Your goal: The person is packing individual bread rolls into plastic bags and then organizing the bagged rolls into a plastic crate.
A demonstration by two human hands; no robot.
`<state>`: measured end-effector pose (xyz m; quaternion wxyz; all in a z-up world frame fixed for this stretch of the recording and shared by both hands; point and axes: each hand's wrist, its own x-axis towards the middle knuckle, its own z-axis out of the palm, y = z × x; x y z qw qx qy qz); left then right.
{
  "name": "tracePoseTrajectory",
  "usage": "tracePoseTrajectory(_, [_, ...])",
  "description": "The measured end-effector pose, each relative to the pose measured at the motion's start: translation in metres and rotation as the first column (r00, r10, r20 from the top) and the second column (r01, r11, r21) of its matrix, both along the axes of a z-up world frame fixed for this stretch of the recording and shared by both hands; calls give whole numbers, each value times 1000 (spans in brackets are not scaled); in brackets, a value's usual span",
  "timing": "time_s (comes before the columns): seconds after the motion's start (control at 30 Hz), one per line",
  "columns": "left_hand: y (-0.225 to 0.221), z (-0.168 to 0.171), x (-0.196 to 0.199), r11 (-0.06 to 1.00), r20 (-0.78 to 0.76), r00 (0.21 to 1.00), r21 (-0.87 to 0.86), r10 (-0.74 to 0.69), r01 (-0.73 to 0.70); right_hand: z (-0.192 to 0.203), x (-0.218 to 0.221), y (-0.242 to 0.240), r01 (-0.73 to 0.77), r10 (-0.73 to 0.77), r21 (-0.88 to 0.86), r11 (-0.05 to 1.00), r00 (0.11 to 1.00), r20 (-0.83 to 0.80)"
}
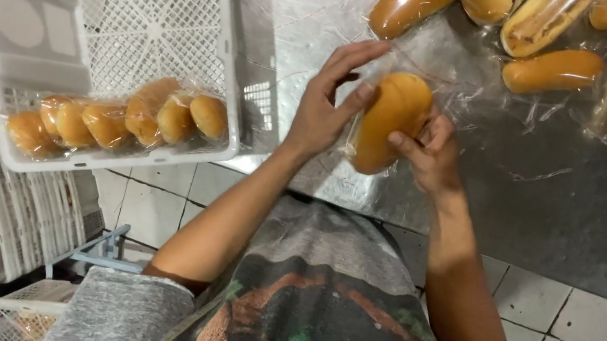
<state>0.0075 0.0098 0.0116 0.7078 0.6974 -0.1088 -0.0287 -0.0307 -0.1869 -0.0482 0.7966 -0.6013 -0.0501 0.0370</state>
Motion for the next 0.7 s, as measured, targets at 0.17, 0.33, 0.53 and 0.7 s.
tracePoseTrajectory(0.17, [-8, 0, -3, 908, -238, 969, -390, 65, -157, 44, -5, 11, -253, 252, -49, 966, 967, -25])
tracePoseTrajectory(0.33, [-11, -18, -17, 946, -195, 978, -295, 76, -132, 33, -15, 17, 189, -185, 115, 975, 982, -45])
tracePoseTrajectory(0.53, [6, 15, -12, 951, -70, 957, -154, -281, 268, 92, -22, 13, -16, 16, 1, 1000, 956, -292])
tracePoseTrajectory(0.7, [10, 30, -14, 722, -289, 678, -75, -676, 688, 52, -46, -9, -372, 392, 128, 919, 890, -232])
